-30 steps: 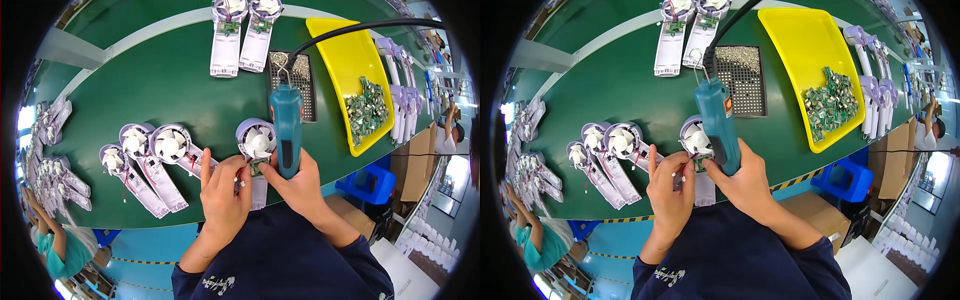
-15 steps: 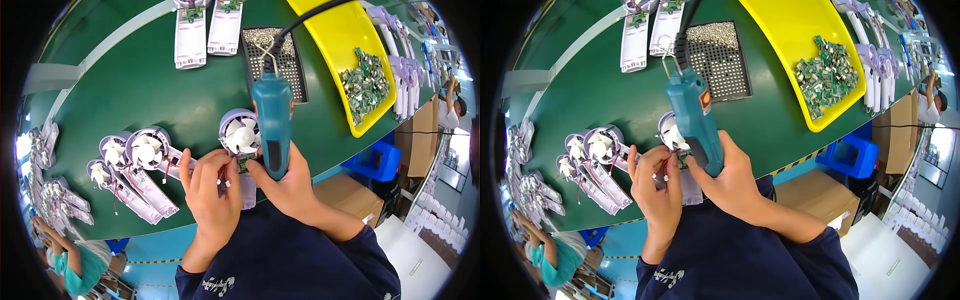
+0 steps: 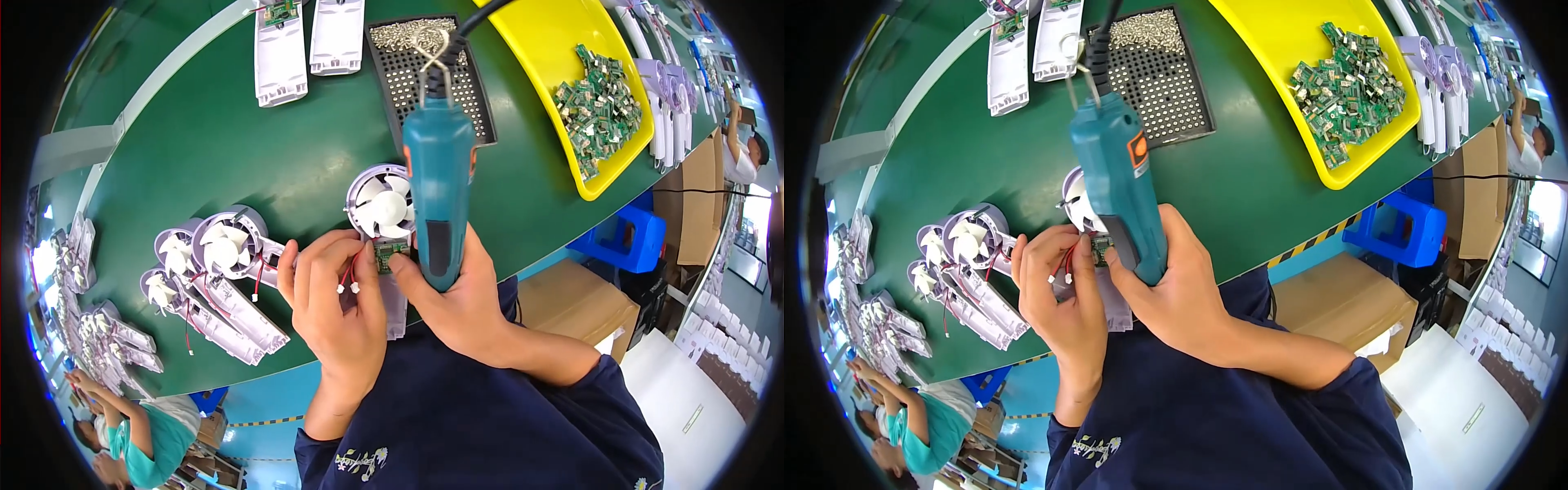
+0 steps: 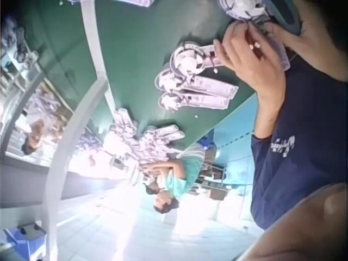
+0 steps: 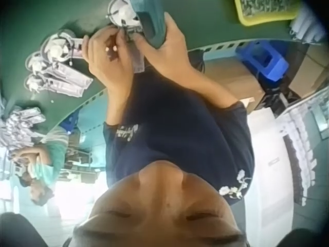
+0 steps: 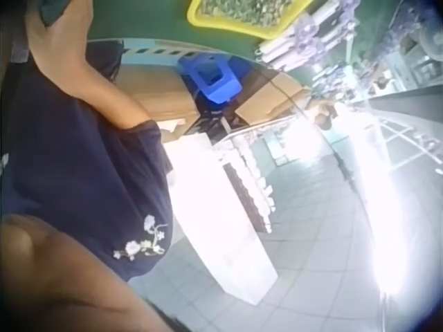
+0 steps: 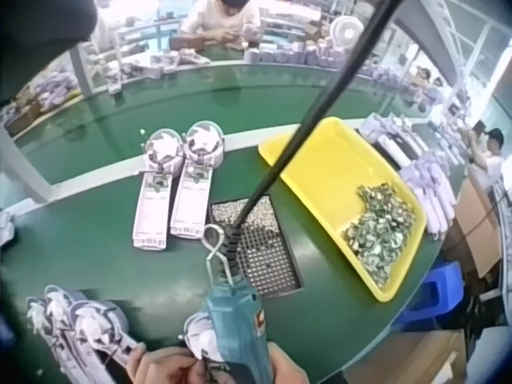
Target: The person assembles portable fans by placing circuit boards into the fan housings and screwing them in with an electric screwdriver.
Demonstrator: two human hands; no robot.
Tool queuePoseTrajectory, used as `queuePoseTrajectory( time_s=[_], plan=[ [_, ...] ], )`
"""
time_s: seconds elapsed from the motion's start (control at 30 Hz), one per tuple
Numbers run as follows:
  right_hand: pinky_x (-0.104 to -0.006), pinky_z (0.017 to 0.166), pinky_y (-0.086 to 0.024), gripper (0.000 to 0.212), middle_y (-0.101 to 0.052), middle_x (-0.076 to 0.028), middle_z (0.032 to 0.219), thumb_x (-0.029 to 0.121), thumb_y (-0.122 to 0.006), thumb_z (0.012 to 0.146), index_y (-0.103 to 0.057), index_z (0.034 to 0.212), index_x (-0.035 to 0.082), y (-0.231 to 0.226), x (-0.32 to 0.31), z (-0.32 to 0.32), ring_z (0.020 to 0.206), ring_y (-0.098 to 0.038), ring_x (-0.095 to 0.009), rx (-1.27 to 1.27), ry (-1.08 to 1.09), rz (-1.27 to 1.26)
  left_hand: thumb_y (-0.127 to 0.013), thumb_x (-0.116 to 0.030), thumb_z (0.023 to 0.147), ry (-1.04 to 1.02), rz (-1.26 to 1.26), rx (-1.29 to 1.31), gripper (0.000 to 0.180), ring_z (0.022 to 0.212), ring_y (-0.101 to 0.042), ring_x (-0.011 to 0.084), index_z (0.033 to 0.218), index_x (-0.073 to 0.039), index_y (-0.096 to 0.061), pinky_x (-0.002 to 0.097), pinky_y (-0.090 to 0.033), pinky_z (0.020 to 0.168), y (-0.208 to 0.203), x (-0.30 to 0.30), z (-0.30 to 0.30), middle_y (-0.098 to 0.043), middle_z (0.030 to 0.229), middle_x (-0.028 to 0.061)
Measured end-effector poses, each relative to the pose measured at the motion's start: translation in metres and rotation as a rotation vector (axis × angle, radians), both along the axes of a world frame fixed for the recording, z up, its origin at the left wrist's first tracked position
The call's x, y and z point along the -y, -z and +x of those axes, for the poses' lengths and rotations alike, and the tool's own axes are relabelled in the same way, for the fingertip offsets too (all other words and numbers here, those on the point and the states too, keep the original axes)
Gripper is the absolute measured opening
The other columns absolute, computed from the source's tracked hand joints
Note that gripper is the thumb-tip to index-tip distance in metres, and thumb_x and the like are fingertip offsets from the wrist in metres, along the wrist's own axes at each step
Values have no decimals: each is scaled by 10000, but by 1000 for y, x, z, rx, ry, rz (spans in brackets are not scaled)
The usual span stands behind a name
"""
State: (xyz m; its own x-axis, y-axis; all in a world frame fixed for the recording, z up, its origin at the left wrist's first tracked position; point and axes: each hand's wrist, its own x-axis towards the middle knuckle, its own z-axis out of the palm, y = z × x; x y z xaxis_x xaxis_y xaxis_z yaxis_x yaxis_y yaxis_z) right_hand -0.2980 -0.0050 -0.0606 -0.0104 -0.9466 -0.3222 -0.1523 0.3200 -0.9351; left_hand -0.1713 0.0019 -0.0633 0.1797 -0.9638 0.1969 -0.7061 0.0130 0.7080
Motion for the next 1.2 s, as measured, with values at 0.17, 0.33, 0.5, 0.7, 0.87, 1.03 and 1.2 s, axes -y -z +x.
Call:
queuePoseTrajectory(
  time_s=[0.17,0.33,0.5,0.7,0.87,1.03,1.2],
  plan=[
    [-357,716,-497,285,-606,-130,891,89,-716,828,-536,1032,5,-4,6,-4,775,-618,-248,-42,-49,13,-668,15,837,126,11,60,202,766,-630,189,1029,-46,-662,436,-306,1107,-3,-3,9,-661,1013,67],
    [-368,720,-505,281,-618,-149,881,73,-720,806,-540,1011,4,-1,20,-10,773,-630,-299,-86,-125,-141,-781,-33,727,219,123,14,354,643,-560,140,1064,-80,-683,463,-304,1117,-15,-2,18,-580,1083,38],
    [-333,705,-513,277,-659,-116,872,79,-722,836,-570,1054,3,-9,26,-17,767,-647,-199,-55,-164,6,-810,-49,717,186,106,9,353,694,-592,154,1048,-73,-689,470,-336,1099,-9,-2,17,-594,1061,29],
    [-230,556,-504,300,-657,-76,924,-15,-711,868,-549,1120,-3,-7,23,-18,694,-627,-89,79,-90,100,-810,-78,743,179,125,-2,322,727,-613,175,1041,-79,-689,476,-331,1110,-11,0,18,-610,1055,33],
    [-222,545,-505,285,-664,-82,941,-24,-703,869,-555,1111,-5,-5,23,-19,666,-627,-91,64,-102,96,-809,-94,750,212,166,7,321,751,-617,171,1048,-85,-688,472,-336,1106,-17,3,19,-622,1043,33],
    [-218,536,-498,292,-667,-76,939,-29,-692,872,-562,1132,-5,-3,20,-23,662,-624,-84,124,-112,115,-806,-107,756,225,125,21,315,747,-617,161,1049,-82,-694,461,-343,1097,-13,3,21,-640,1003,24],
    [-216,526,-492,302,-663,-69,917,-35,-682,874,-565,1152,-7,-7,20,-23,655,-621,-83,159,-109,179,-800,-100,759,247,132,30,321,728,-619,153,1063,-87,-698,457,-341,1095,-14,3,22,-641,990,28]
  ],
)
